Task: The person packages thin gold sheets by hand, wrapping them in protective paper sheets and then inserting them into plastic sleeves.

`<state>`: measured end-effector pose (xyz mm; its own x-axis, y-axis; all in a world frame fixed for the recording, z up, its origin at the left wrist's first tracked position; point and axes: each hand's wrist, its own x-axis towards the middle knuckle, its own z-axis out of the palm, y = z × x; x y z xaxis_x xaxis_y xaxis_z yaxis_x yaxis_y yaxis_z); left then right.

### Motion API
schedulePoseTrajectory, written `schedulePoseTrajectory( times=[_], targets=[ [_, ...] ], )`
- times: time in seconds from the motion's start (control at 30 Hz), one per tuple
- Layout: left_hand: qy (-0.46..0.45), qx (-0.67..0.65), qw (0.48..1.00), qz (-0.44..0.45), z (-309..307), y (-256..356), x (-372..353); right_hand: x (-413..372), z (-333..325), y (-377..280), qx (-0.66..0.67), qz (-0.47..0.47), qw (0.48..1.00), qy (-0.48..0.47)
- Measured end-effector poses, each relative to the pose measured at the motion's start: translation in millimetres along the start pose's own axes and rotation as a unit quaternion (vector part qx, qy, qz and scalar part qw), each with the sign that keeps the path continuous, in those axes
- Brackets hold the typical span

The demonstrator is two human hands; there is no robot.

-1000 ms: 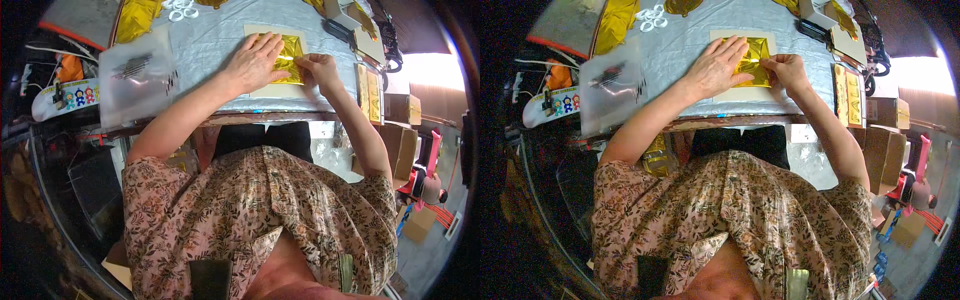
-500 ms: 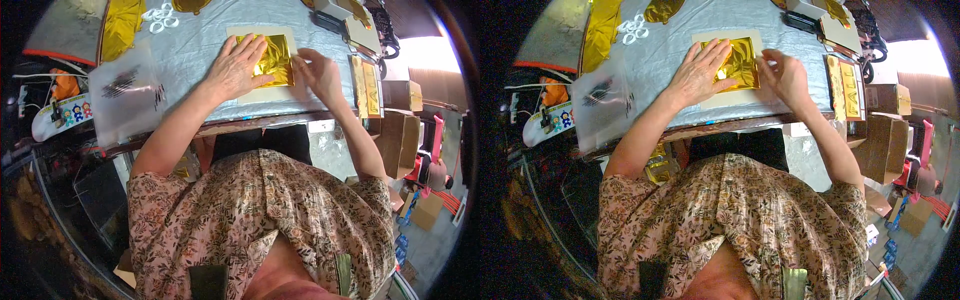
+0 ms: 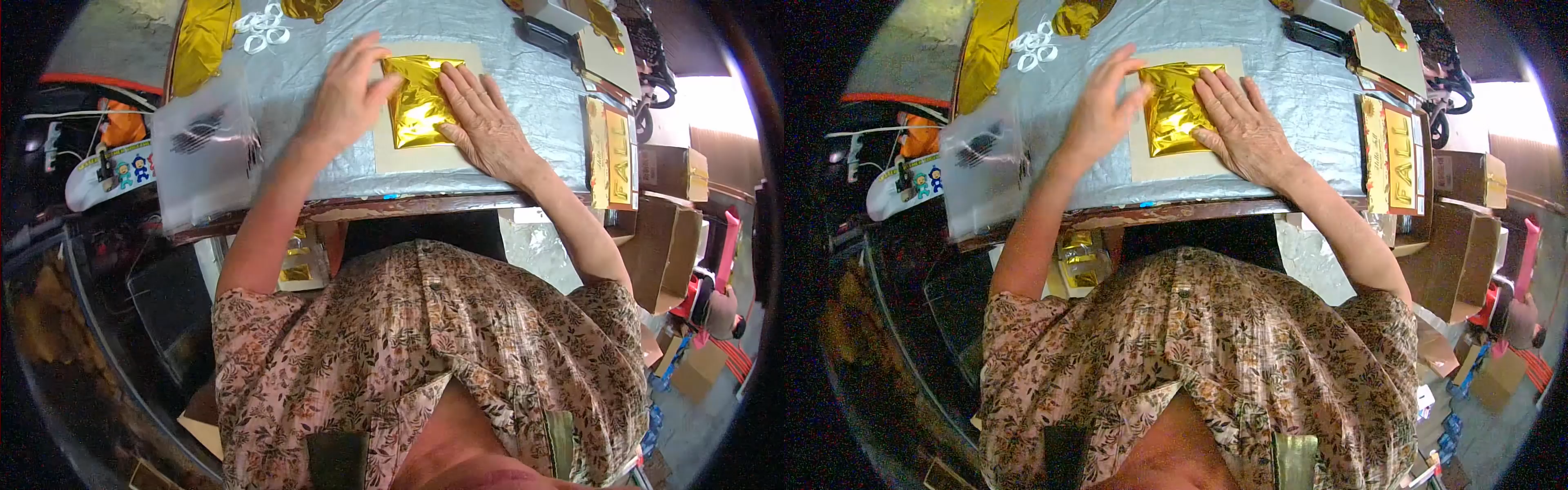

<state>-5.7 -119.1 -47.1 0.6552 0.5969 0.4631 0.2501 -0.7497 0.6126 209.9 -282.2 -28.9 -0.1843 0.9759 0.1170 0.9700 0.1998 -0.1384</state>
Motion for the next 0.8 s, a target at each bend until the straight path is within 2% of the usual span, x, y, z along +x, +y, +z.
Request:
schedulePoseTrajectory(
  times=[0.13,0.17,0.2,0.33,0.43,0.63,0.7,0.73,0.8],
  targets=[
    [0.031,-0.009,0.999,-0.021,4.8,-26.8,0.5,-0.7,1.1,-2.0,0.008,0.001,1.000,0.009],
    [0.044,0.033,0.998,-0.004,12.7,-30.9,0.7,-0.1,1.7,-1.3,0.010,-0.002,1.000,0.010],
    [0.055,0.075,0.996,0.014,15.2,-25.8,2.0,-0.2,2.3,-0.9,0.008,-0.003,1.000,0.012],
    [0.082,0.064,0.994,-0.016,18.1,-17.3,4.3,-0.6,2.9,-2.0,-0.014,-0.002,1.000,0.014],
    [0.091,0.108,0.990,0.001,19.6,-23.4,8.5,-0.6,4.6,-1.8,-0.015,0.000,1.000,0.014],
    [0.059,0.044,0.996,-0.043,7.5,-20.6,4.0,-0.8,8.0,-1.0,-0.018,-0.002,0.999,0.026],
    [-0.007,0.190,0.982,-0.005,-0.2,-3.4,-9.1,-1.3,8.6,-0.9,-0.018,-0.003,0.999,0.027],
    [-0.007,0.189,0.982,-0.004,-4.7,8.4,-16.7,-1.1,8.8,-0.7,-0.019,-0.004,0.999,0.028],
    [-0.082,0.224,0.970,0.045,-10.8,27.4,-28.7,-1.2,8.9,-1.1,-0.017,0.000,0.999,0.030]
  ],
)
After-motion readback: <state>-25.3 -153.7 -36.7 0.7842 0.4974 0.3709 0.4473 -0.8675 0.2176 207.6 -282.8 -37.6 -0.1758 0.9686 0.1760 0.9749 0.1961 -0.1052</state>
